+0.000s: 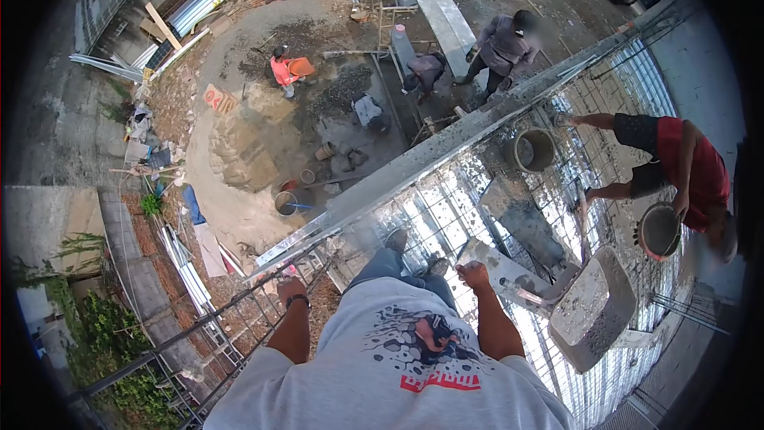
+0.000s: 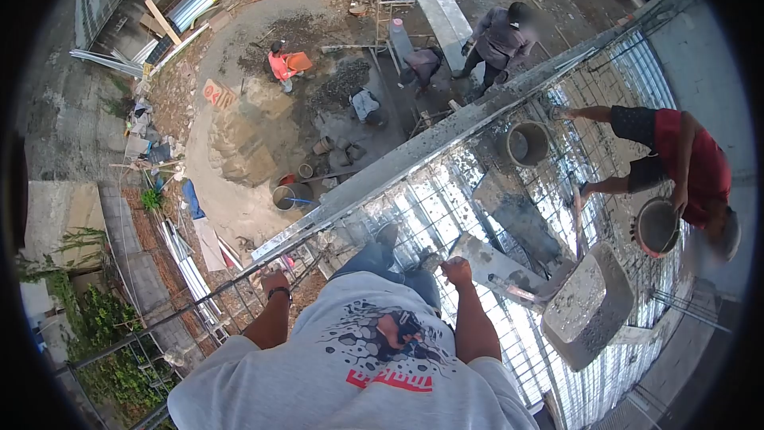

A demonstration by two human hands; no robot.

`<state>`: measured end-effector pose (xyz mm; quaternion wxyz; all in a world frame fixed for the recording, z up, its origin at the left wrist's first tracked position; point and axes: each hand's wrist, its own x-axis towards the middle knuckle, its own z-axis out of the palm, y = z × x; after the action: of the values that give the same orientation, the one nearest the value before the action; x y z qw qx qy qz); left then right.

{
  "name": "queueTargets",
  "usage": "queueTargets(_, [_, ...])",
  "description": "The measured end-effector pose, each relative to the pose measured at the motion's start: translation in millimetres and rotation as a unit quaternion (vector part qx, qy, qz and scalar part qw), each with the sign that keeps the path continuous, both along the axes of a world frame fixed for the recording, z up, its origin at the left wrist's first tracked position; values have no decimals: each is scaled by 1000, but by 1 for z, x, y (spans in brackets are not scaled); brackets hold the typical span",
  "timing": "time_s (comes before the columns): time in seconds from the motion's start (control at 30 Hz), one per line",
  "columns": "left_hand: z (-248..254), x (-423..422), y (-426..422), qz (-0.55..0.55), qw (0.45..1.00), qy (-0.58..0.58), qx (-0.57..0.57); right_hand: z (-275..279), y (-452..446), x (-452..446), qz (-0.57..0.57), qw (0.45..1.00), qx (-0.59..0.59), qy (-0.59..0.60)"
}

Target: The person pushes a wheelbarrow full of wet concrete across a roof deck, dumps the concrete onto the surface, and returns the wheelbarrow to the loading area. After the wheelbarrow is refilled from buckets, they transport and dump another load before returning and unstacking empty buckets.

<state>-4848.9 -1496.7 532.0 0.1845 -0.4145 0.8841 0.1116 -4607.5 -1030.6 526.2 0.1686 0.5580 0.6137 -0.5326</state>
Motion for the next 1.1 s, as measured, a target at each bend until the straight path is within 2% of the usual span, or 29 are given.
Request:
queueTargets(0.17, [-29,4,-19,-74,997,-16,4,-3,1,-2,5,1000,3,10])
queueTargets(0.27, [22,-1,13,-1,1000,21,9,-5,-2,-2,-25,998,21,61])
queueTargets(0.37, [2,-1,-1,-34,999,-26,4,-3,0,-2,-7,1000,5,20])
queueTargets(0.47, [10,-3,3,22,999,-26,35,-11,0,2,-1,1000,0,7])
queueTargets(0.67, [42,-6,21,3,999,-11,44,-15,-1,8,-9,1000,9,-4])
queueTargets(0.73, [11,-4,3,-112,992,-59,5,-10,0,5,-3,1000,20,-3])
queueTargets(0.8, [-19,0,-18,-157,984,-83,-11,-13,0,9,18,999,50,-3])
queueTargets(0.87, [-37,-1,-30,-136,987,-85,-2,-45,4,24,48,994,101,-8])
queueTargets(0.9, [-44,-4,-39,-298,939,-168,-20,-62,5,31,54,992,118,4])
queueTargets(1.0, [-61,-4,-52,-472,838,-245,-121,-48,2,25,38,994,103,22])
queueTargets(1.03, [-54,-3,-44,-210,968,-139,-13,-47,0,25,36,993,109,42])
queueTargets(1.1, [-35,-9,-42,-382,896,-224,-39,-39,-2,21,104,984,141,25])
